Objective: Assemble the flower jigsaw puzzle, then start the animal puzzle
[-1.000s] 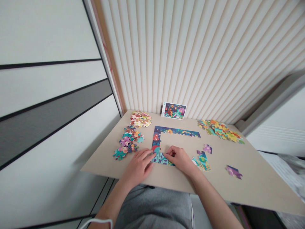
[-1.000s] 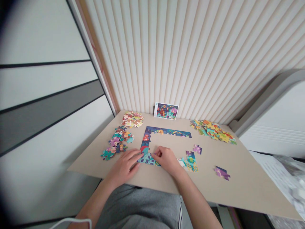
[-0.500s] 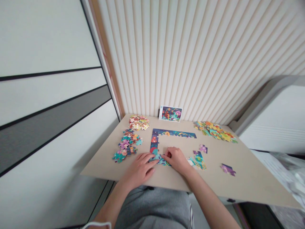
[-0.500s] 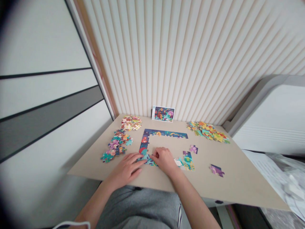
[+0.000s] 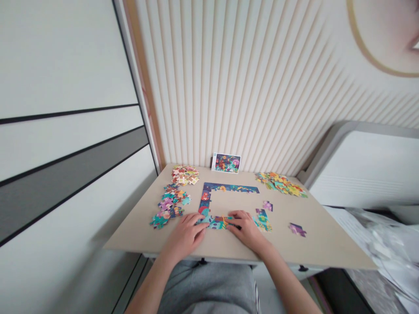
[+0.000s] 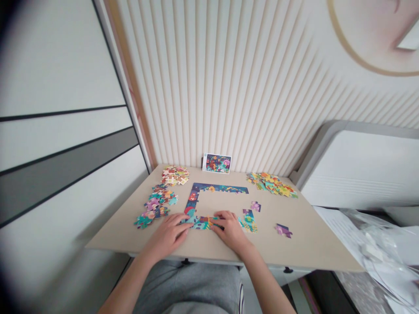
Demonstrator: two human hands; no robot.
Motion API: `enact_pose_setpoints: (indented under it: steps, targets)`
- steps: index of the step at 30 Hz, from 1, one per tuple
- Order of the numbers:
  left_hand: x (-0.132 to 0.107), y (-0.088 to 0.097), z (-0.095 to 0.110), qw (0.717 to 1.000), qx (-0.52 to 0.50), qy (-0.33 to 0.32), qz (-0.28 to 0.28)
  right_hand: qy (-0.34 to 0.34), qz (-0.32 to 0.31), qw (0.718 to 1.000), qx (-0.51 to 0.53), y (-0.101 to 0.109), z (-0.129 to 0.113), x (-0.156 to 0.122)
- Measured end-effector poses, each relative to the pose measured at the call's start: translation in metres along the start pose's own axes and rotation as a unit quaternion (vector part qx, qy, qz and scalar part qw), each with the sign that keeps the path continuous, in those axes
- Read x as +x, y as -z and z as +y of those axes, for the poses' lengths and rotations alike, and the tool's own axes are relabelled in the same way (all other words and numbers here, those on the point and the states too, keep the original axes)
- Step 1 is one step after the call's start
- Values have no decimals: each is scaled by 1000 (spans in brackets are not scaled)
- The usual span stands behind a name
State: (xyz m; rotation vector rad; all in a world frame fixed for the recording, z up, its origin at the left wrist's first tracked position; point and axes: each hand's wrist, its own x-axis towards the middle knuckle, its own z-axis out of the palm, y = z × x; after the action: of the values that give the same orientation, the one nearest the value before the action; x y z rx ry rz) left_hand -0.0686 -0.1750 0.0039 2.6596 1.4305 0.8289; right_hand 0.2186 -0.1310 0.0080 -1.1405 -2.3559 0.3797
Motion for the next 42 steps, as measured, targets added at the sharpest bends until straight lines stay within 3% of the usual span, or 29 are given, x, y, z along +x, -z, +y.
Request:
enact_pose_setpoints:
  steps: [11,16,25,36,42]
  targets:
    - [-2,-7,-4,1000,7,24,1,11,26,999,-38,-7,6,-6]
    - [-1,-6,-3,1000,17,14,-11,37,39,997,-61,-4,-4,-6]
    - [-1,-7,-5,1000,15,3,-18,115,-10,988,-99,4,-19,-1]
    - [-1,-13,-11,999,12,-16,-47,72,-29,994,-80,-2,-21,10]
    - [1,-10,-9,999,14,-13,-38,93,-42,990,-95,-2,-20,11]
